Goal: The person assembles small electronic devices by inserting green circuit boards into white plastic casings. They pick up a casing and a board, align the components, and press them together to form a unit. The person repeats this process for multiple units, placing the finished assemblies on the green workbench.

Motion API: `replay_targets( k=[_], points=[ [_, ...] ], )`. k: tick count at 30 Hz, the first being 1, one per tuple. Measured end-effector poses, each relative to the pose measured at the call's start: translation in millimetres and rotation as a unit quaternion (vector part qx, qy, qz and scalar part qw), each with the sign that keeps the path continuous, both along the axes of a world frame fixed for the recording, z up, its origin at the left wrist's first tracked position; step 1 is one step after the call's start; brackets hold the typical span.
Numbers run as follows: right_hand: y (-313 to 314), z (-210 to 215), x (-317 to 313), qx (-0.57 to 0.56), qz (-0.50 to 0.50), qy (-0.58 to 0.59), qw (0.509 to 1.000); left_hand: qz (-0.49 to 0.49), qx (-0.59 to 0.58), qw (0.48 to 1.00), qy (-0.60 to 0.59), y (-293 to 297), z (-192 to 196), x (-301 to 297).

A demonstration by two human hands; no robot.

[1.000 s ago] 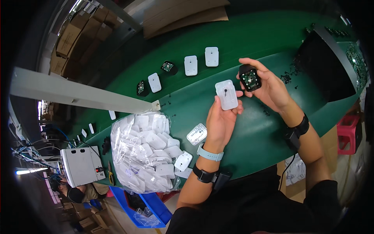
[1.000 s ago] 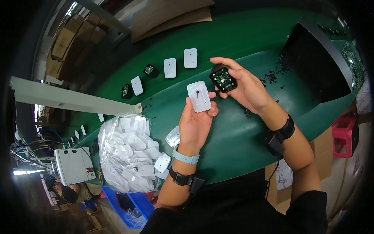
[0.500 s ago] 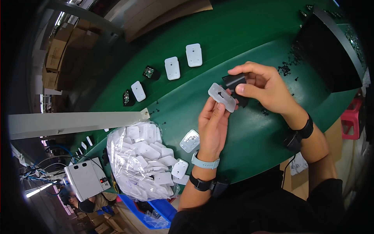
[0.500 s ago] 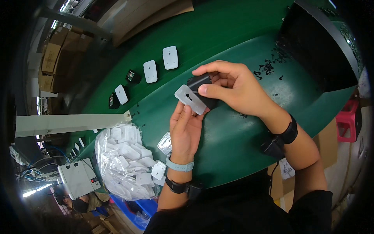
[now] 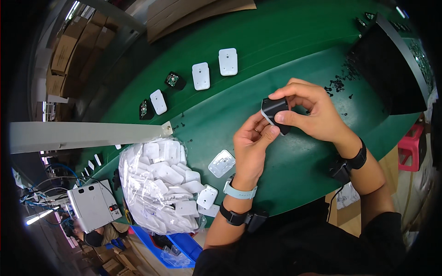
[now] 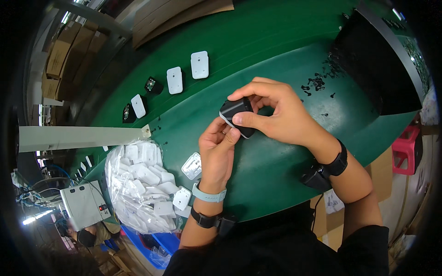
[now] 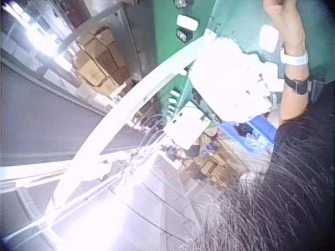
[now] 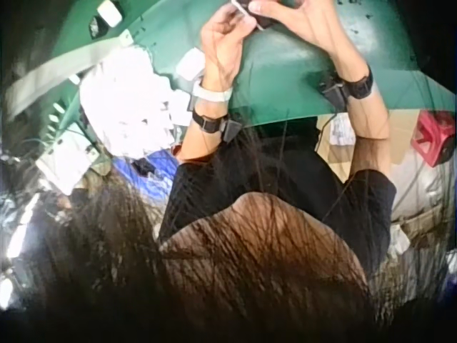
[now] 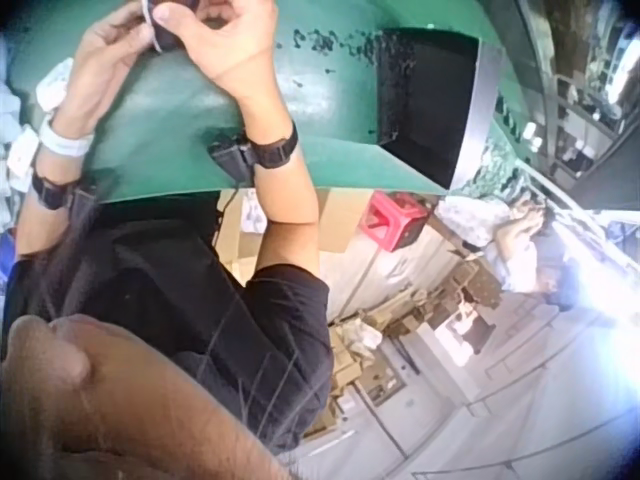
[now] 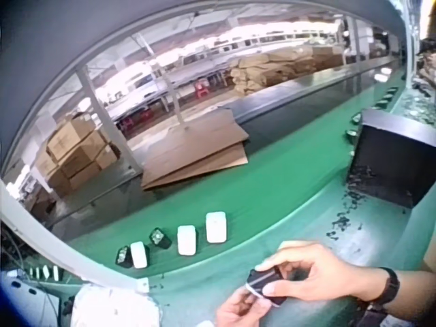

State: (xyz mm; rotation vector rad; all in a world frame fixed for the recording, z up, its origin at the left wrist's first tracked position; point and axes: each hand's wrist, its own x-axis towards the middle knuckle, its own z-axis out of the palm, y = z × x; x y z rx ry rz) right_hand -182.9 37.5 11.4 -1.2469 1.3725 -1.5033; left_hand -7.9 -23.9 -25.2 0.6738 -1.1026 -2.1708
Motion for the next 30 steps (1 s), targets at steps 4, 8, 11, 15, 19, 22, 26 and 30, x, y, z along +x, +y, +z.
replay_targets(
  k=[4, 8, 11, 15, 19, 22, 26, 30],
  points=[
    [1, 0, -1, -0.01, 0.014, -0.016, 1.0, -0.002, 0.006, 1.0, 0.014, 0, -1, 1],
    [2, 0, -1, -0.008, 0.021, -0.011, 1.0, 0.005, -0.009, 1.0, 0.008, 1, 0, 1],
    [2, 1, 2, 0.002, 0.032, -0.03, 0.999, 0.027, -0.027, 0.999, 0.033, 3, -2, 1],
    [3, -1, 0, -0.007, 0.05, -0.029, 0.998, 0.039, -0.062, 0.997, 0.031, 4, -3, 2],
    [2, 0, 4, 0.017, 0.049, -0.022, 0.998, 0.095, -0.121, 0.988, 0.027, 5, -8, -2],
    [0, -7, 10, 0.024, 0.034, 0.026, 0.999, 0.147, -0.246, 0.958, -0.033, 4, -9, -5],
    [1, -2, 21, 0.016, 0.031, 0.004, 0.999, 0.191, -0.389, 0.894, -0.116, 8, -5, -6],
    [-1, -4, 19, -0.027, 0.017, 0.08, 0.996, 0.181, -0.378, 0.906, -0.058, 8, -7, -7]
  ],
)
